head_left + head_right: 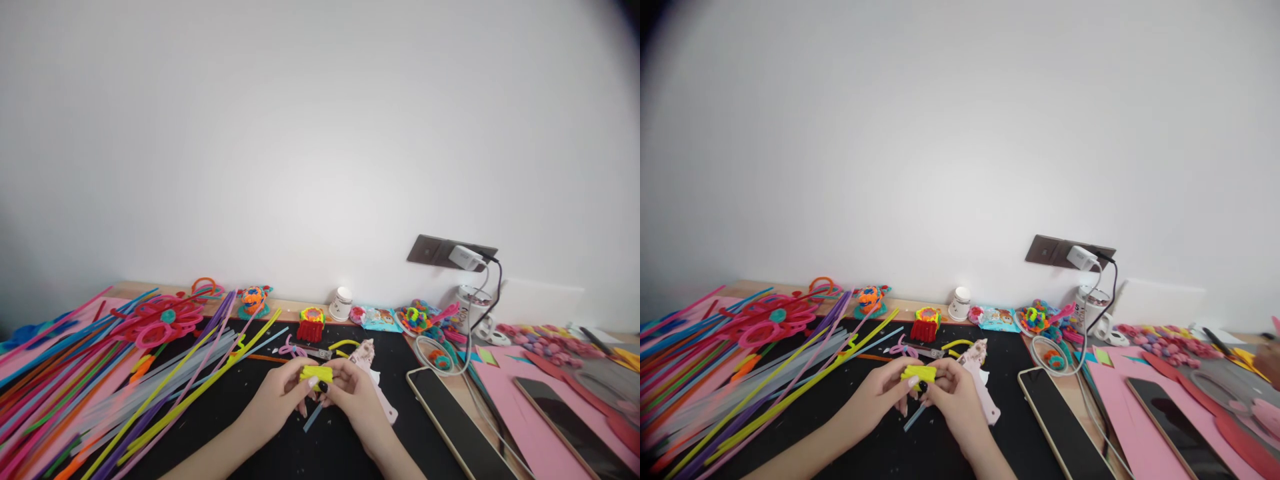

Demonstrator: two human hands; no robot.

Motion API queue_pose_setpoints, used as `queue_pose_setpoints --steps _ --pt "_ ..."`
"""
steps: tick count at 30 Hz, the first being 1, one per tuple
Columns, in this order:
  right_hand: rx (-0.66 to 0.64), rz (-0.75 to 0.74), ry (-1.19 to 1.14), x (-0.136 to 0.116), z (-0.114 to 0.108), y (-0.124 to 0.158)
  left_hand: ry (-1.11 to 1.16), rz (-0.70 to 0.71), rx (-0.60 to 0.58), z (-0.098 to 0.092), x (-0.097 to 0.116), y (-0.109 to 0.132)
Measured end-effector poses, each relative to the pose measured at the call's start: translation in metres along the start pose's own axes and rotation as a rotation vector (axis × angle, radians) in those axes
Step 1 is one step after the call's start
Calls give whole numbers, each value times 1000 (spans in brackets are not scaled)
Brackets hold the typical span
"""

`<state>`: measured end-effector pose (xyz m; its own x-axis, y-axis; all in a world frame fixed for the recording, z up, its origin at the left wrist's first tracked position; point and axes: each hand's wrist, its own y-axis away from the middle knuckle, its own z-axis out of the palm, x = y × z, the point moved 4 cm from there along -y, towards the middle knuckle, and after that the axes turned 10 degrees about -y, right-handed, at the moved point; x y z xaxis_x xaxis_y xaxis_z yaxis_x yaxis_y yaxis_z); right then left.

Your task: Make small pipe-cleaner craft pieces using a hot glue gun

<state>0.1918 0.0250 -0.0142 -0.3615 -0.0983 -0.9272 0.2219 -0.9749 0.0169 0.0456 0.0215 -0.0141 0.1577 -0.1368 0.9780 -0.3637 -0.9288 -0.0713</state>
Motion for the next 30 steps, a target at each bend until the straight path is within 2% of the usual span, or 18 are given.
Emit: queue_pose_setpoints --steps 7,20,24,30 --pt "-19 -40 14 -9 6 4 -41 28 -23 0 5 2" --pt "28 -2 79 -6 4 4 -99 27 -17 0 6 1" --pt "-4 -34 23 -3 3 2 -40 -7 -7 0 0 -2" --pt "38 -65 -4 -5 0 1 17 -67 -21 1 -13 -6"
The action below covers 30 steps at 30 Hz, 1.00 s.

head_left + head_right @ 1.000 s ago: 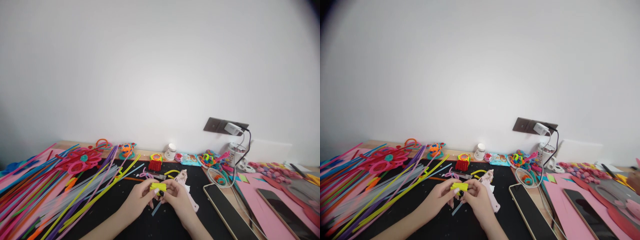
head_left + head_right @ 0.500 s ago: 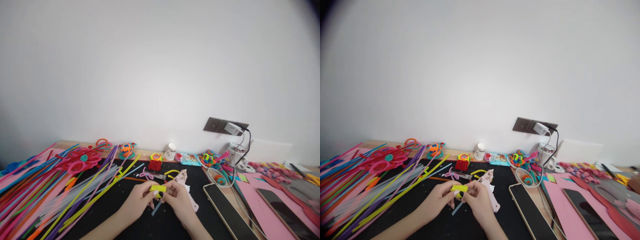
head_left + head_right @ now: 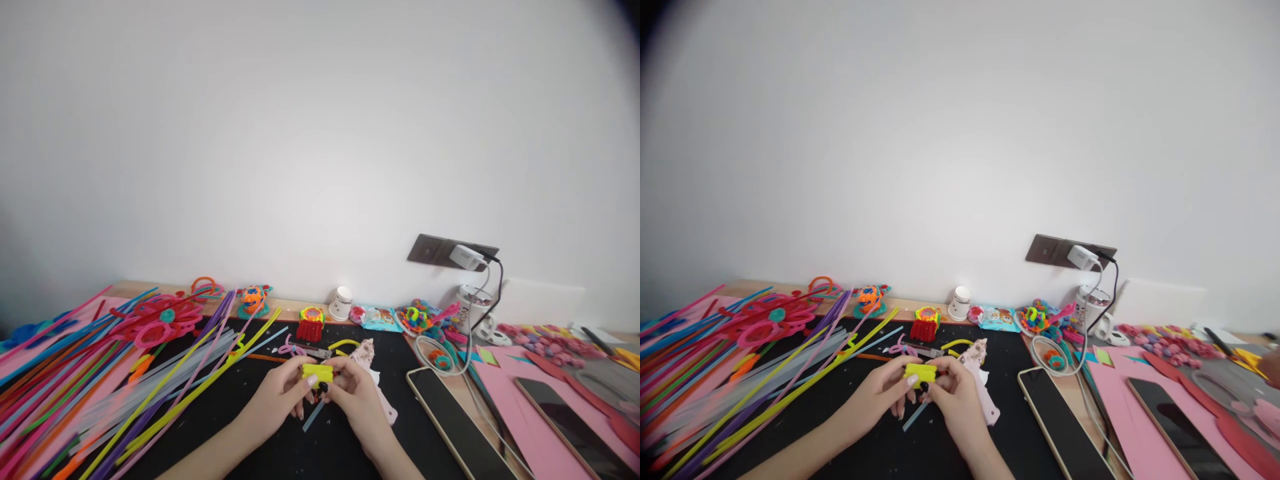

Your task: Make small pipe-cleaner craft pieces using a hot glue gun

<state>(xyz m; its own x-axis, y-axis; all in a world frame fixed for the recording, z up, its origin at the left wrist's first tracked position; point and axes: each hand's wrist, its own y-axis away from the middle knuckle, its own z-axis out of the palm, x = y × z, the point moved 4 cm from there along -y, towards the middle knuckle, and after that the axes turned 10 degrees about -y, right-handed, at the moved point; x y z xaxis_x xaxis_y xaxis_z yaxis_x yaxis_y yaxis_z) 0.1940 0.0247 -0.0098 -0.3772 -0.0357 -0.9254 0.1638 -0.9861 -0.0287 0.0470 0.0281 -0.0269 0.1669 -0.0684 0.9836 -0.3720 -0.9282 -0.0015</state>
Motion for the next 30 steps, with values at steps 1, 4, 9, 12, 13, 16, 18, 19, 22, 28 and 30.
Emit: queue_pose_setpoints --steps 1,4,9,12,13,16,18,19,22,28,30 --pt "-1 -5 1 0 0 0 -2 0 -7 0 -1 0" --pt "-16 -17 -14 0 0 0 -2 24 -6 0 1 1" --pt "-24 -27 -24 1 0 1 -7 54 -7 1 8 3" --pt "-2 -26 5 -1 1 2 -28 61 -8 1 11 4" --pt "7 -23 15 -2 2 2 -39 61 -9 1 12 4" --pt "31 -10 35 -4 3 3 -68 67 -8 0 14 6" --pt "37 -3 42 -5 4 4 -88 70 -8 0 15 7" --pt "36 -2 44 -4 4 5 -97 72 -7 0 15 8" --pt "33 -8 40 -3 3 5 -99 76 -6 0 14 8" --pt "25 -50 20 -2 0 2 19 50 -7 1 1 1" --pt "17 -59 24 -2 0 2 57 33 -13 2 -3 0"
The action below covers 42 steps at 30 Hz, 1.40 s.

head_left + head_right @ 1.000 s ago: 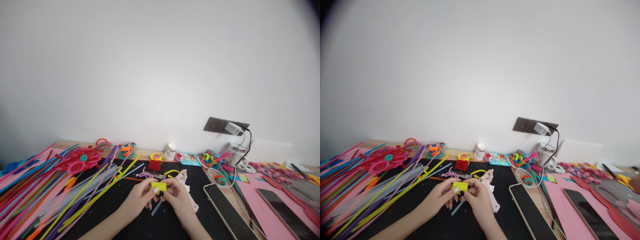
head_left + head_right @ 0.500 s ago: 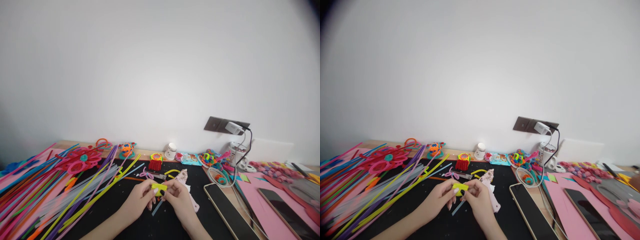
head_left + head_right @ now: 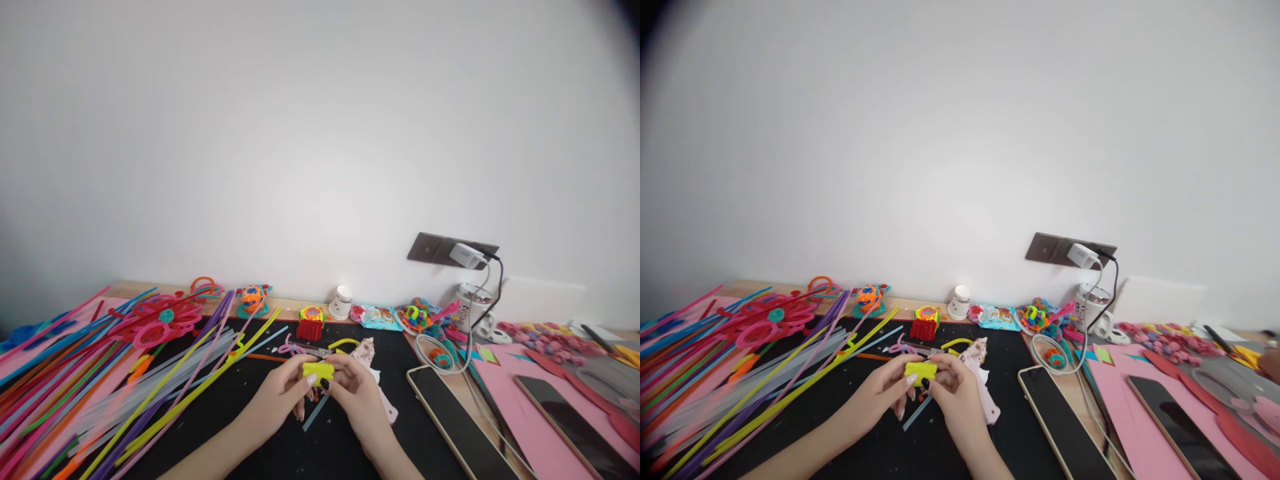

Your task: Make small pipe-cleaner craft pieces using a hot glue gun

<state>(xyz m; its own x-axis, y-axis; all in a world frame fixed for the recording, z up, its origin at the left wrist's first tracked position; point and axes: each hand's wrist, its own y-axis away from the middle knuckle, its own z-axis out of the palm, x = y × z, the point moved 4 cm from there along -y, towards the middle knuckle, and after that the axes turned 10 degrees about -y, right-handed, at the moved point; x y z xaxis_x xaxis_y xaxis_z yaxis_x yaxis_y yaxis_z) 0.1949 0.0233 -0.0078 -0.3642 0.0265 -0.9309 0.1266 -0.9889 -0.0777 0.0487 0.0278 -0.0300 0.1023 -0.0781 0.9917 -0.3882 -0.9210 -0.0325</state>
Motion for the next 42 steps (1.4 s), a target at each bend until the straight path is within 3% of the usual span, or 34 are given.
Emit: queue_pose_setpoints --steps 24,35,42 --pt "49 54 54 0 0 2 -157 21 -1 0 23 8" --pt "-16 7 23 -2 1 2 -35 30 15 -1 6 3" --pt "-1 30 19 -2 2 1 -108 45 9 -2 17 4"
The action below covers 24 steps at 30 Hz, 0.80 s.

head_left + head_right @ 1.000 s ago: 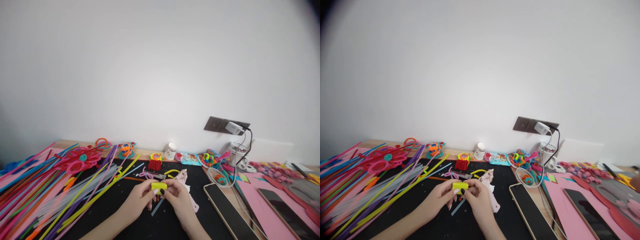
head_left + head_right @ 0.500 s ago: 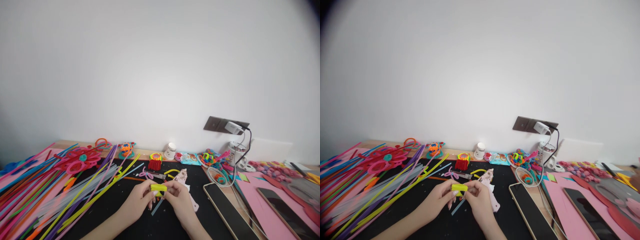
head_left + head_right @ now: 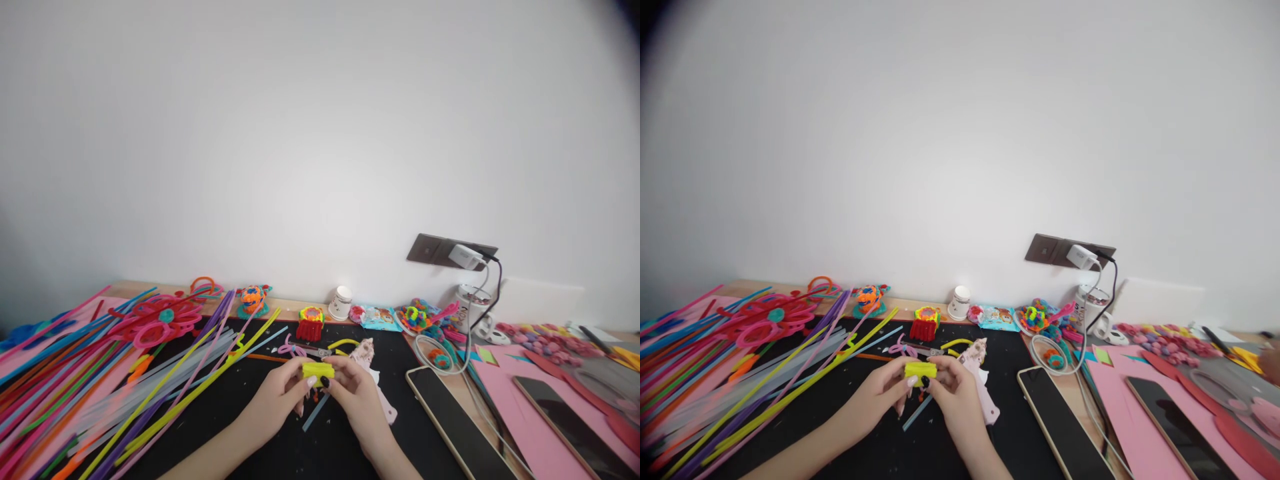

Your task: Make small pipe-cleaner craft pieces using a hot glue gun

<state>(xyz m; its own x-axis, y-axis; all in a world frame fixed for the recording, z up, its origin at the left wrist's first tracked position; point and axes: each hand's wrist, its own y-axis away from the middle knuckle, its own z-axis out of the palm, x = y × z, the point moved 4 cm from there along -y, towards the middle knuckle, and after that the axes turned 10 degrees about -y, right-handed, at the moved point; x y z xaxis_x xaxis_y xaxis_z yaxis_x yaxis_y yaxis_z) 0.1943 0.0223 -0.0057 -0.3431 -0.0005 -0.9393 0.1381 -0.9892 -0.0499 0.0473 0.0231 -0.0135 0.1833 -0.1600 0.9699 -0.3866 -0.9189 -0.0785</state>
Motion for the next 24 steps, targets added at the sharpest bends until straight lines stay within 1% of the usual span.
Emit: queue_pose_setpoints --steps 5,12,18,24 --pt "11 14 43 -2 1 1 -50 -18 -9 0 4 2" --pt "7 -11 93 1 0 1 -102 -18 4 1 7 5" --pt "-8 -10 35 4 -1 0 -52 -1 4 -1 2 1" --pt "13 -5 49 6 -4 -1 -23 -28 8 0 -5 -1"
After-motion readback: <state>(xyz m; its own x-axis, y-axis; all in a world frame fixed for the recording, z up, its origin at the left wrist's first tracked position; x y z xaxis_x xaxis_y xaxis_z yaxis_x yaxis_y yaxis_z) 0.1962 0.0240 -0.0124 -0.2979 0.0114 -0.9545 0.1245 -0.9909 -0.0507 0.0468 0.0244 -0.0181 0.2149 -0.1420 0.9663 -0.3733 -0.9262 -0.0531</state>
